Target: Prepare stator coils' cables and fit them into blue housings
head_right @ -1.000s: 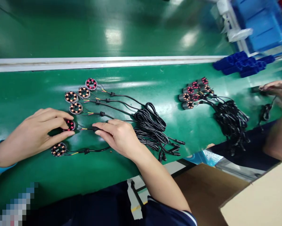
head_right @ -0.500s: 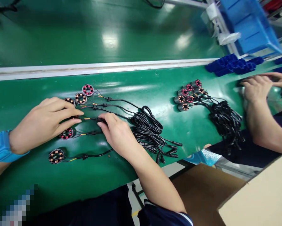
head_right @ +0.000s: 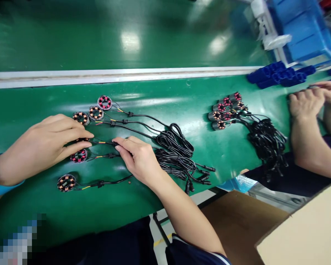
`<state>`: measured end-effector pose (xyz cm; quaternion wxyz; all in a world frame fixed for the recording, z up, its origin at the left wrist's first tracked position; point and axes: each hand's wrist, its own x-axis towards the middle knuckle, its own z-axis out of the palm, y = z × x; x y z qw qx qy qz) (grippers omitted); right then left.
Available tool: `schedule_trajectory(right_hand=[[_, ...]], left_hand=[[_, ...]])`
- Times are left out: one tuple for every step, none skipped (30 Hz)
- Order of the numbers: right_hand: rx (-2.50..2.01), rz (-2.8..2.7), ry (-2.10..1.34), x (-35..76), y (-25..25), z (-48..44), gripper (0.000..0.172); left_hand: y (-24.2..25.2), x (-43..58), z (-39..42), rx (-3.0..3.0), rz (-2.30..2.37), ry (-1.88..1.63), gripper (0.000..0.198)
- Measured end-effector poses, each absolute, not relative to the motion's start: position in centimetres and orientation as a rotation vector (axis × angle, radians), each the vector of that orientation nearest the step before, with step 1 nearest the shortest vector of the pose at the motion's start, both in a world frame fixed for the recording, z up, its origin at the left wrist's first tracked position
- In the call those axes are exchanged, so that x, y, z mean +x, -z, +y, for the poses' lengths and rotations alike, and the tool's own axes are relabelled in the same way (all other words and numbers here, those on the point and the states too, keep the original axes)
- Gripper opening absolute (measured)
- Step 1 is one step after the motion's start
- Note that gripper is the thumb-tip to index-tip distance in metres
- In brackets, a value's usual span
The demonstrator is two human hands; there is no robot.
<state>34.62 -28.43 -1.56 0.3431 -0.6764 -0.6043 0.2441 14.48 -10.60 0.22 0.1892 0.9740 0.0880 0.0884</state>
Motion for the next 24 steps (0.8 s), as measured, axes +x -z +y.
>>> schedule_trajectory(right_hand=[[-1.757, -1.563, -0.640, 34.6, 1.5, -28.4, 0.024], [-1.757, -1.556, -0.646, 34.7, 1.5, -28.4, 0.024], [-1.757, -1.550, -0.654, 34.7, 1.5, -28.3, 0.024], [-1.761, -1.543, -0.663, 34.7, 1.5, -28.3, 0.024], [-1.765, -1.538, -0.673, 34.7, 1.5, -28.3, 0.024], [-1.770, -1.532, -0.681, 34.7, 1.5, -28.3, 0.024], [-1.776, -1.528, -0.687, 34.7, 1.5, -28.3, 0.024], [-1.782, -1.524, -0.690, 34.7, 1.5, -28.3, 0.024], [-1.785, -1.522, -0.690, 34.6, 1.5, -28.3, 0.024], [-1.787, -1.521, -0.688, 34.6, 1.5, -28.3, 0.024], [-1.786, -1.521, -0.686, 34.6, 1.5, -28.3, 0.024], [-1.786, -1.522, -0.683, 34.6, 1.5, -28.3, 0.024], [-1.788, -1.523, -0.681, 34.6, 1.6, -28.2, 0.024], [-1.790, -1.522, -0.681, 34.6, 1.6, -28.2, 0.024], [-1.794, -1.521, -0.682, 34.5, 1.7, -28.2, 0.024], [-1.799, -1.518, -0.682, 34.5, 1.7, -28.2, 0.024], [-1.804, -1.517, -0.683, 34.5, 1.7, -28.2, 0.024], [-1.808, -1.518, -0.685, 34.5, 1.7, -28.2, 0.024], [-1.808, -1.521, -0.689, 34.6, 1.7, -28.3, 0.024], [-1.802, -1.525, -0.699, 34.6, 1.5, -28.4, 0.024], [-1.792, -1.529, -0.708, 34.7, 1.3, -28.5, 0.024], [-1.779, -1.534, -0.704, 34.8, 1.1, -28.5, 0.024], [-1.768, -1.539, -0.673, 34.9, 0.8, -28.5, 0.025], [-1.766, -1.550, -0.613, 35.0, 0.6, -28.4, 0.026]], left_hand=[[-0.2, 14.5, -10.6, 2.744, 0.245, -0.248, 0.030], [-0.2, 14.5, -10.6, 2.748, 0.243, -0.250, 0.031], [-0.2, 14.5, -10.6, 2.749, 0.242, -0.254, 0.031], [-0.2, 14.4, -10.6, 2.747, 0.241, -0.257, 0.031], [-0.2, 14.4, -10.6, 2.743, 0.243, -0.259, 0.031], [-0.2, 14.4, -10.6, 2.740, 0.245, -0.257, 0.032], [-0.2, 14.5, -10.6, 2.739, 0.249, -0.255, 0.032], [-0.2, 14.5, -10.7, 2.739, 0.252, -0.253, 0.032], [-0.2, 14.5, -10.7, 2.741, 0.252, -0.253, 0.032], [-0.2, 14.5, -10.7, 2.744, 0.248, -0.256, 0.032], [-0.2, 14.5, -10.7, 2.747, 0.242, -0.261, 0.032], [-0.2, 14.5, -10.7, 2.749, 0.236, -0.265, 0.032], [-0.2, 14.5, -10.7, 2.751, 0.231, -0.269, 0.032], [-0.2, 14.5, -10.7, 2.751, 0.230, -0.270, 0.032], [-0.2, 14.5, -10.7, 2.749, 0.230, -0.268, 0.032], [-0.2, 14.6, -10.7, 2.745, 0.233, -0.265, 0.032], [-0.1, 14.6, -10.7, 2.740, 0.237, -0.262, 0.032], [-0.1, 14.6, -10.7, 2.734, 0.241, -0.260, 0.033], [-0.1, 14.5, -10.7, 2.727, 0.245, -0.262, 0.033], [-0.1, 14.5, -10.8, 2.721, 0.249, -0.262, 0.033], [-0.2, 14.5, -10.8, 2.717, 0.251, -0.264, 0.032], [-0.2, 14.5, -10.8, 2.711, 0.245, -0.266, 0.031], [-0.3, 14.4, -10.9, 2.704, 0.237, -0.270, 0.030], [-0.4, 14.5, -10.9, 2.698, 0.232, -0.283, 0.029]])
